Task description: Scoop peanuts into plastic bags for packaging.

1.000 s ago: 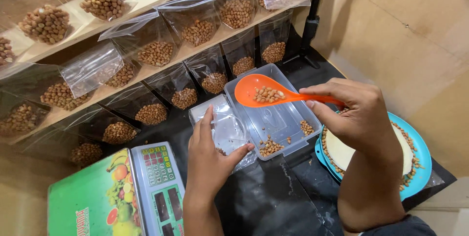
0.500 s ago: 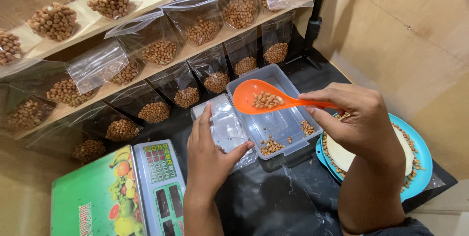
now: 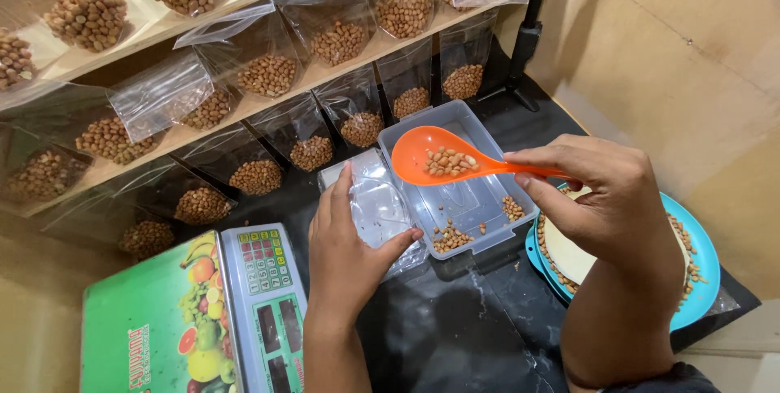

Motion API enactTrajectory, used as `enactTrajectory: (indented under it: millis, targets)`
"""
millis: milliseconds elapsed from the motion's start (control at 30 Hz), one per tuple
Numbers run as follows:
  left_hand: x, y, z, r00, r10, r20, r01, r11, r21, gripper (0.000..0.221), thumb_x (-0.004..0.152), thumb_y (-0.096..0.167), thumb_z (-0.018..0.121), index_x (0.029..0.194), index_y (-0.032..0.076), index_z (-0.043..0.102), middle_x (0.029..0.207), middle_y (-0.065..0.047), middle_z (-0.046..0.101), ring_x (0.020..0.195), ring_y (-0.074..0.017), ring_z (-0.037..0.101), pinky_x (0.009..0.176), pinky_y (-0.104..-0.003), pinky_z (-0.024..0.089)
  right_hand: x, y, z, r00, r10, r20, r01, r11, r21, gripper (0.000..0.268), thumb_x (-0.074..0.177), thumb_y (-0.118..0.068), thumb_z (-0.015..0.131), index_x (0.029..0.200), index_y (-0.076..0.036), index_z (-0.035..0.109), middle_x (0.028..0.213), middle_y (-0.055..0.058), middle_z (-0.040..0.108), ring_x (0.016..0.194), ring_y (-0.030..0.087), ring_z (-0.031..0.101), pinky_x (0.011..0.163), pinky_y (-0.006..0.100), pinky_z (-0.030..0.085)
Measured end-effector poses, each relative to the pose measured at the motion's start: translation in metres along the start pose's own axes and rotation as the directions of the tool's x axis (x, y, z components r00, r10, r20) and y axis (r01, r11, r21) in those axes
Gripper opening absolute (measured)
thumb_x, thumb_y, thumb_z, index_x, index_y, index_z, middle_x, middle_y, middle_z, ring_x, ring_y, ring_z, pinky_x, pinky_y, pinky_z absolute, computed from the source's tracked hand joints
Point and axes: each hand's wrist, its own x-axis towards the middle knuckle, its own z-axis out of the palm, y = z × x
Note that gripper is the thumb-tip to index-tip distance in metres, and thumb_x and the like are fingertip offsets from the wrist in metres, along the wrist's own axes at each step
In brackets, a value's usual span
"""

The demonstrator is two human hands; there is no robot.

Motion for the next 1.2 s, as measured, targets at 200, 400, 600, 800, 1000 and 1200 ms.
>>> enactTrajectory:
  millis: [200,400,600,800,1000,1200]
  targets:
    - [-0.001,0.005,-0.001,1.0,0.0,-0.001,0.0,1.0,0.012,0.119,0.056,0.044,0.097,0.15,0.003,0.039,0.131,-0.019,0.061,0.116,-0.0382,0.062,0.096,-0.049,0.048,-0.001,-0.003,-0.002,1.0,0.002,0.014,-0.002,0.999,-0.036,0.021,0.084,0.001,0.077,0.104,-0.004,0.078,0.085,0.008,0.075,0.07,0.013,0.069,0.06,0.025,0.053]
    - [-0.001,0.007,-0.002,0.998,-0.051,0.035,0.051,0.999,-0.004,0.116,0.056,0.048,0.097,0.148,0.002,0.042,0.128,-0.017,0.062,0.11,-0.0355,0.066,0.093,-0.047,0.051,-0.002,-0.005,-0.003,0.999,0.031,0.024,-0.029,0.998,-0.057,0.022,0.082,0.001,0.078,0.104,-0.004,0.078,0.083,0.008,0.075,0.068,0.014,0.067,0.059,0.026,0.051]
    - [-0.001,0.008,0.001,0.999,-0.025,0.036,0.025,1.0,-0.007,0.117,0.057,0.047,0.097,0.148,0.0,0.042,0.13,-0.019,0.061,0.111,-0.0345,0.066,0.094,-0.047,0.051,-0.002,-0.003,-0.003,1.0,-0.001,0.023,0.002,0.999,-0.033,0.023,0.083,0.001,0.076,0.105,-0.004,0.077,0.087,0.008,0.075,0.073,0.013,0.07,0.063,0.025,0.055]
    - [-0.001,0.009,0.003,0.998,-0.035,0.057,0.037,0.999,-0.025,0.117,0.057,0.048,0.097,0.149,0.001,0.041,0.13,-0.017,0.06,0.111,-0.0336,0.065,0.095,-0.046,0.049,0.0,-0.002,-0.001,1.0,-0.008,0.019,0.009,0.998,-0.06,0.022,0.083,0.002,0.077,0.105,-0.003,0.077,0.086,0.009,0.075,0.07,0.014,0.068,0.06,0.026,0.053]
    - [-0.001,0.007,0.007,0.997,-0.033,0.068,0.034,0.999,-0.008,0.117,0.057,0.047,0.097,0.149,0.001,0.041,0.13,-0.017,0.059,0.112,-0.0343,0.064,0.095,-0.047,0.049,0.002,-0.003,-0.002,0.999,0.018,0.028,-0.017,0.999,-0.05,0.022,0.083,0.001,0.077,0.105,-0.003,0.077,0.083,0.008,0.074,0.07,0.013,0.068,0.058,0.025,0.054]
    - [-0.002,0.007,0.01,0.998,-0.027,0.06,0.03,0.999,-0.041,0.117,0.058,0.049,0.096,0.15,0.002,0.041,0.133,-0.017,0.059,0.113,-0.0326,0.065,0.096,-0.046,0.05,0.002,-0.002,-0.002,1.0,-0.004,0.024,0.005,0.998,-0.066,0.021,0.083,0.002,0.077,0.104,-0.003,0.077,0.082,0.009,0.073,0.066,0.013,0.066,0.058,0.026,0.051]
